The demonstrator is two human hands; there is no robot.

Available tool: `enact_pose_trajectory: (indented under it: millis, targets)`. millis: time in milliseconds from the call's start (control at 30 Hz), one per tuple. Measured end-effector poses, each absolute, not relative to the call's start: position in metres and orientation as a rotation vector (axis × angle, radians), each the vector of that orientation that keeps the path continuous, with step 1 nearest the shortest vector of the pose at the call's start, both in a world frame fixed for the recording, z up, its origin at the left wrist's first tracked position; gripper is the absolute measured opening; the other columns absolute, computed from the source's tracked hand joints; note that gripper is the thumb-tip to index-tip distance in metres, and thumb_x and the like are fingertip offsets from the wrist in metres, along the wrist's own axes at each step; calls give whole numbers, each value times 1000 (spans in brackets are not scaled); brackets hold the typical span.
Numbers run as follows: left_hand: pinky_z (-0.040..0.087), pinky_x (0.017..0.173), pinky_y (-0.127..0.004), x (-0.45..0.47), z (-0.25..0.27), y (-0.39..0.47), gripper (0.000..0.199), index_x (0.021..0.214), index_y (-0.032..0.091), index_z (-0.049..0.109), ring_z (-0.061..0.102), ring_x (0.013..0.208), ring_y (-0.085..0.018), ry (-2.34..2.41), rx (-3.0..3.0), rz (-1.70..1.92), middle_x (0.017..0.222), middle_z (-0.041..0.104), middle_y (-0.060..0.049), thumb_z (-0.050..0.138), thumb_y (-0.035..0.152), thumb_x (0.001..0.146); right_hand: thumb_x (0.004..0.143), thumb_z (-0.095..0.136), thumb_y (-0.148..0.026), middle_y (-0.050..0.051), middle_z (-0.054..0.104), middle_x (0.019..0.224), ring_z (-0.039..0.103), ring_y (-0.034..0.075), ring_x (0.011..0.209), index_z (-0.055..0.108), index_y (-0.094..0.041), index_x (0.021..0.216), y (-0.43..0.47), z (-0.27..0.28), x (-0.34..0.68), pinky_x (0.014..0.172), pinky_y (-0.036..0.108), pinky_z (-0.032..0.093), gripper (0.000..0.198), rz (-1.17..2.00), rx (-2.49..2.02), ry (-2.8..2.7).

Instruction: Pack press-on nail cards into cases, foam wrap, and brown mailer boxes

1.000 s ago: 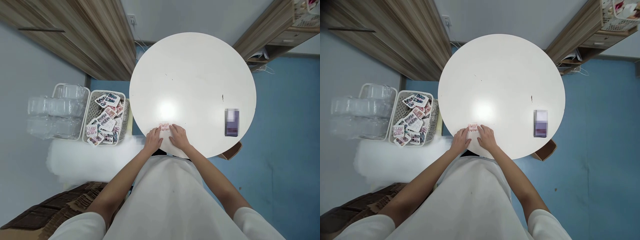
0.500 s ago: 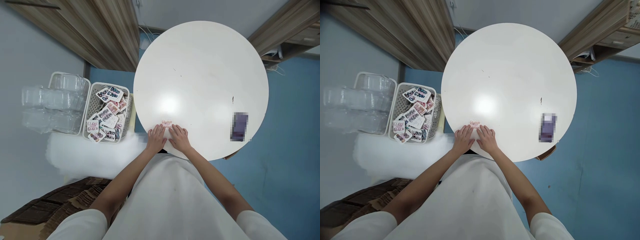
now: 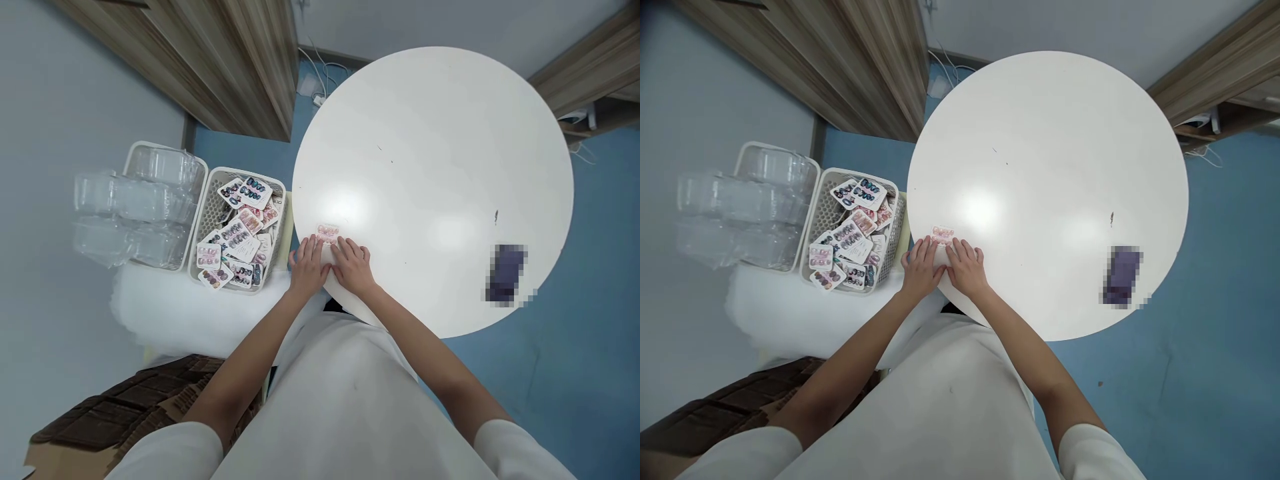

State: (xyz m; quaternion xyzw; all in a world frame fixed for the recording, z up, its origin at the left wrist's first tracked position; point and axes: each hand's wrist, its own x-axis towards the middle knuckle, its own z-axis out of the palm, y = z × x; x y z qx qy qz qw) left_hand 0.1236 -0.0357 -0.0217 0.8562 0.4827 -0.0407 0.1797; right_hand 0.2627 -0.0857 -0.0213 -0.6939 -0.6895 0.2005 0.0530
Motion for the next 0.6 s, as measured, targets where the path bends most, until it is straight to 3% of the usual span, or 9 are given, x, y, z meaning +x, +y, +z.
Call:
enact_pose_trajectory:
  millis: [600]
  targets:
    - [21, 97, -44, 116, -28, -20, 57, 137, 16, 21, 19, 131, -28, 1322, 2386, -80, 143, 24, -10, 33, 37, 85, 85, 32, -28, 11, 30, 140, 25, 27, 125, 34, -16, 130, -68, -22, 253, 95, 46, 18, 47, 572, -2182, -2073]
